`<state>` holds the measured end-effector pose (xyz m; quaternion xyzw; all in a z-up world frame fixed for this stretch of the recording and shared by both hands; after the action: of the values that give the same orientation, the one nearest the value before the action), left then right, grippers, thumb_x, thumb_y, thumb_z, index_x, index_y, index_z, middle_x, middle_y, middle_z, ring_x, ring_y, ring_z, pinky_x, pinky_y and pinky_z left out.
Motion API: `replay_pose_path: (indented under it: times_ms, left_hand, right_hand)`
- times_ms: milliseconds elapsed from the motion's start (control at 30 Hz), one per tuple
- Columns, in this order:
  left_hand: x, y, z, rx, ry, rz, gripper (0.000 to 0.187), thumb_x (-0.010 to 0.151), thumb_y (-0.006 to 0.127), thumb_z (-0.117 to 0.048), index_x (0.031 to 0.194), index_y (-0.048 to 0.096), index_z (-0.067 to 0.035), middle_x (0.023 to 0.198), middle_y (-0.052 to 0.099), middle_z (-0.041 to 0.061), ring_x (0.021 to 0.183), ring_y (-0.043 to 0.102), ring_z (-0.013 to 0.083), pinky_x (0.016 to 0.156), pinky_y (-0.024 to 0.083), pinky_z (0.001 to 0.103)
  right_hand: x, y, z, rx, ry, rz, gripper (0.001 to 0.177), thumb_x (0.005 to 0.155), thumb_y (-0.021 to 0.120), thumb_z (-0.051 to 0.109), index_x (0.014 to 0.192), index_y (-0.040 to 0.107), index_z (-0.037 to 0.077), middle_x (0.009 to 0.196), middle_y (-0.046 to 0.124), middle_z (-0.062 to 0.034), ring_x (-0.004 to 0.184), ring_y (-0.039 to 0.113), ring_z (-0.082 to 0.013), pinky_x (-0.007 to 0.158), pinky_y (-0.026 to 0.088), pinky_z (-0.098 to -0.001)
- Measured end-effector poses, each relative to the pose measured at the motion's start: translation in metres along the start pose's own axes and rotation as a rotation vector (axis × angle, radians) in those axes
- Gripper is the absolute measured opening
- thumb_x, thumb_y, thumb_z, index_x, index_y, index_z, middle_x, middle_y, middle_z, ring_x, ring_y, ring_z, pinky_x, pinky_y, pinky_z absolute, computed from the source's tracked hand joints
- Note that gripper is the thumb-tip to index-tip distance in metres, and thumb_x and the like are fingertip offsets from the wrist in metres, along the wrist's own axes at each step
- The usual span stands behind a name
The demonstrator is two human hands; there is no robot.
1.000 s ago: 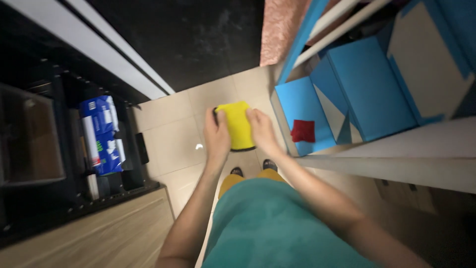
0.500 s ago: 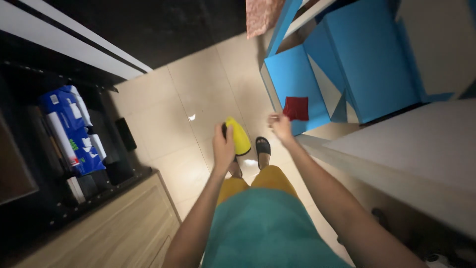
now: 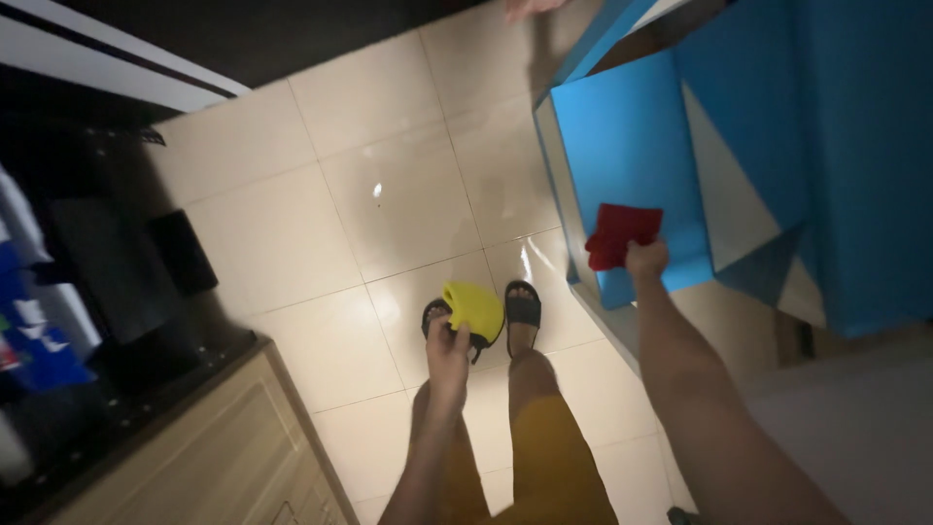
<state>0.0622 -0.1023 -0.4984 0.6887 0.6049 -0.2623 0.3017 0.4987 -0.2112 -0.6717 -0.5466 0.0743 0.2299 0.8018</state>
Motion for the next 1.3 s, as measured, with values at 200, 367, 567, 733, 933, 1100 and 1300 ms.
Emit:
replay_pose_path:
  times_ms: [200, 367, 567, 733, 933, 1100, 1300]
  left_hand:
    - [0.020, -0.005, 0.009, 0.003, 0.016, 0.003, 0.025, 0.102, 0.057, -0.015, 0.122, 0.055, 0.001, 0.116, 0.067, 0.014, 0.108, 0.067, 0.0195, 0.092, 0.060, 0.033]
    - [0.018, -0.022, 0.002, -0.105, -0.071, -0.076, 0.026, 0.097, 0.058, -0.010, 0.121, 0.055, 0.000, 0.119, 0.063, 0.013, 0.105, 0.068, 0.0203, 0.087, 0.062, 0.034]
    - [-0.022, -0.032, -0.036, 0.065, -0.132, -0.053, 0.025, 0.102, 0.054, -0.012, 0.125, 0.056, -0.004, 0.118, 0.066, 0.013, 0.101, 0.066, 0.0162, 0.083, 0.056, 0.029]
    - [-0.055, -0.034, -0.066, -0.016, 0.035, 0.002, 0.025, 0.100, 0.057, -0.008, 0.124, 0.055, 0.000, 0.117, 0.067, 0.014, 0.101, 0.066, 0.0189, 0.084, 0.056, 0.032]
    - [-0.108, -0.033, -0.137, -0.057, 0.161, 0.060, 0.031, 0.099, 0.058, -0.007, 0.129, 0.053, -0.001, 0.114, 0.070, 0.013, 0.099, 0.068, 0.0188, 0.080, 0.057, 0.030]
    - [-0.161, -0.033, -0.216, -0.035, 0.344, 0.138, 0.035, 0.096, 0.060, -0.006, 0.130, 0.056, 0.003, 0.111, 0.073, 0.012, 0.098, 0.070, 0.0167, 0.081, 0.058, 0.029]
    - [-0.197, -0.063, -0.282, -0.043, 0.596, 0.149, 0.032, 0.097, 0.063, -0.007, 0.127, 0.061, 0.006, 0.109, 0.074, 0.012, 0.099, 0.071, 0.0161, 0.084, 0.058, 0.029]
  right_hand:
    - [0.043, 0.020, -0.020, -0.210, 0.090, -0.124, 0.079, 0.074, 0.093, 0.025, 0.133, 0.051, -0.007, 0.127, 0.056, -0.0363, 0.112, 0.058, -0.0499, 0.095, 0.048, -0.0504]
    - [0.045, 0.036, -0.009, 0.192, 0.223, 0.038, 0.074, 0.073, 0.089, 0.019, 0.131, 0.056, -0.012, 0.130, 0.065, -0.0271, 0.117, 0.067, -0.0389, 0.097, 0.056, -0.0448]
    - [-0.003, 0.000, 0.037, 0.012, -0.149, 0.056, 0.050, 0.078, 0.091, 0.027, 0.110, 0.073, -0.007, 0.109, 0.074, -0.0259, 0.103, 0.072, -0.0404, 0.093, 0.056, -0.0466]
    - [-0.093, -0.050, 0.099, 0.140, -0.334, -0.036, 0.045, 0.084, 0.087, 0.029, 0.112, 0.069, -0.001, 0.103, 0.075, -0.0221, 0.095, 0.073, -0.0391, 0.084, 0.056, -0.0490]
    - [-0.240, -0.164, 0.204, 0.389, -0.436, -0.079, 0.031, 0.092, 0.078, 0.022, 0.111, 0.068, 0.000, 0.099, 0.077, -0.0180, 0.089, 0.075, -0.0296, 0.081, 0.057, -0.0421]
    - [-0.340, -0.254, 0.295, 0.684, -0.611, 0.018, 0.027, 0.097, 0.073, 0.019, 0.115, 0.072, -0.001, 0.098, 0.076, -0.0109, 0.089, 0.067, -0.0153, 0.082, 0.056, -0.0337]
    - [-0.422, -0.310, 0.355, 0.853, -0.617, 0.309, 0.026, 0.101, 0.066, 0.019, 0.116, 0.070, -0.003, 0.105, 0.075, -0.0082, 0.092, 0.066, -0.0114, 0.083, 0.055, -0.0284]
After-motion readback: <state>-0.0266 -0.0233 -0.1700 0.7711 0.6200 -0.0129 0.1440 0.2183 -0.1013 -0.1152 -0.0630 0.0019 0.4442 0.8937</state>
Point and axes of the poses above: each hand's wrist, its own x-axis towards the middle knuckle, its own y-axis out of the palm, z = x × y, the point moved 6 cm from there along x, towards the middle knuckle
